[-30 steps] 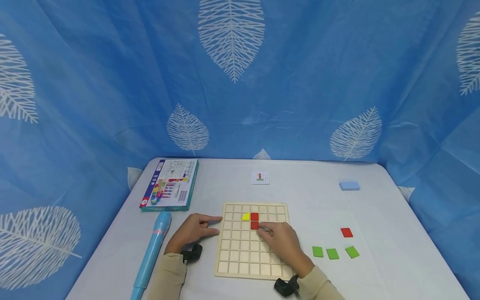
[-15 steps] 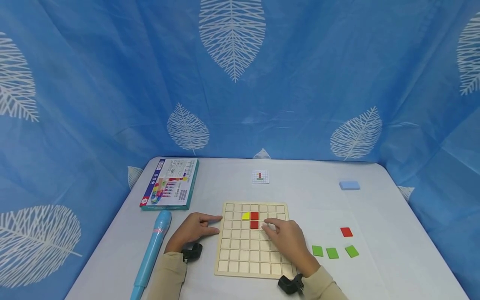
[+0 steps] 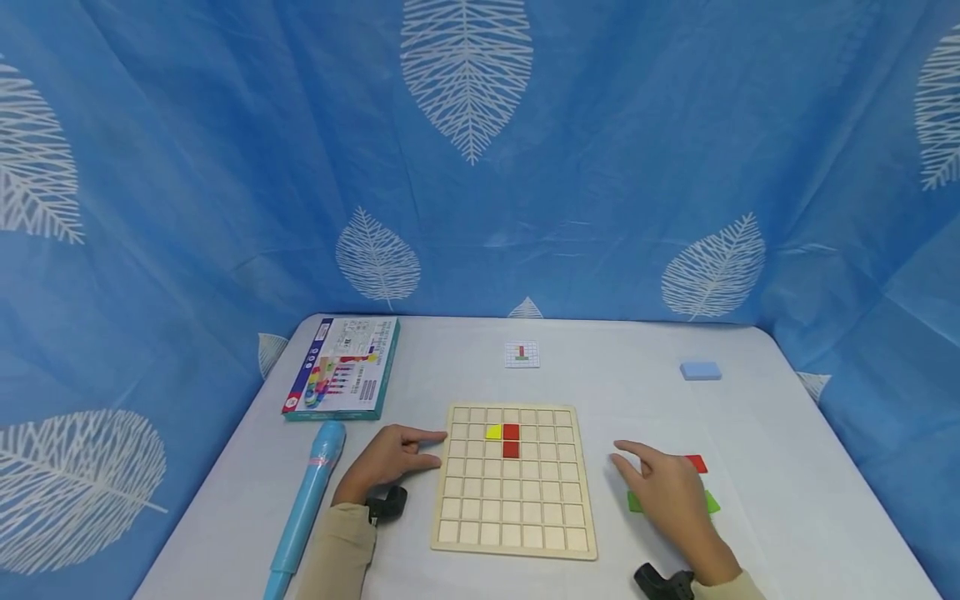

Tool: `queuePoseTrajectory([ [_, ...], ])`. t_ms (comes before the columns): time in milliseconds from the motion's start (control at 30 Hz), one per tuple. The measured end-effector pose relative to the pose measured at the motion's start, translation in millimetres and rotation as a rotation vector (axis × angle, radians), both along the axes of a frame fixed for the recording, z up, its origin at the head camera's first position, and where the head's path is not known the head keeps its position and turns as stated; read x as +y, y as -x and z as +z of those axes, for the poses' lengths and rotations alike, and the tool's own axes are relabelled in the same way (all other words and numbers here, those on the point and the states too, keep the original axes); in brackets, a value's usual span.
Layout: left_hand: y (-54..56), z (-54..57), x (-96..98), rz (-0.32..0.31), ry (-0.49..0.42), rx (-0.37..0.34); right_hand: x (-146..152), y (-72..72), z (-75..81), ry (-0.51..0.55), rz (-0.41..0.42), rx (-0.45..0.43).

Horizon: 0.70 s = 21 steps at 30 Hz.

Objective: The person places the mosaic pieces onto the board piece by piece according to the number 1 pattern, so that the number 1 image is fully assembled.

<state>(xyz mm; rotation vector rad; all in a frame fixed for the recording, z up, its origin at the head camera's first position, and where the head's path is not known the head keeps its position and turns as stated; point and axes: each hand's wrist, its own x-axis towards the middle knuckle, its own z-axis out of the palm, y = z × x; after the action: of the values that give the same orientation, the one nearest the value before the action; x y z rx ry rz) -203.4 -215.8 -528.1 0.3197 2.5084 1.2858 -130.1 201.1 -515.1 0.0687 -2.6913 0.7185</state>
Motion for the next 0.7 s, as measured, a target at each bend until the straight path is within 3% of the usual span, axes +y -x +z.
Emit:
queuePoseTrajectory([
  [133, -0.6, 0.6, 1.5, 0.0, -0.001, -0.013, 33, -11.0, 2.0, -0.02, -0.075, 0.036],
  [400, 0.3, 1.8, 1.1, -0.003, -0.006, -0.006, 83, -22.6, -8.6, 0.041, -0.217, -0.054],
  [700, 0.1, 0.0, 0.9, 0.0, -0.014, -0.014, 106, -23.5, -27.4, 0.154, -0.307, -0.144],
])
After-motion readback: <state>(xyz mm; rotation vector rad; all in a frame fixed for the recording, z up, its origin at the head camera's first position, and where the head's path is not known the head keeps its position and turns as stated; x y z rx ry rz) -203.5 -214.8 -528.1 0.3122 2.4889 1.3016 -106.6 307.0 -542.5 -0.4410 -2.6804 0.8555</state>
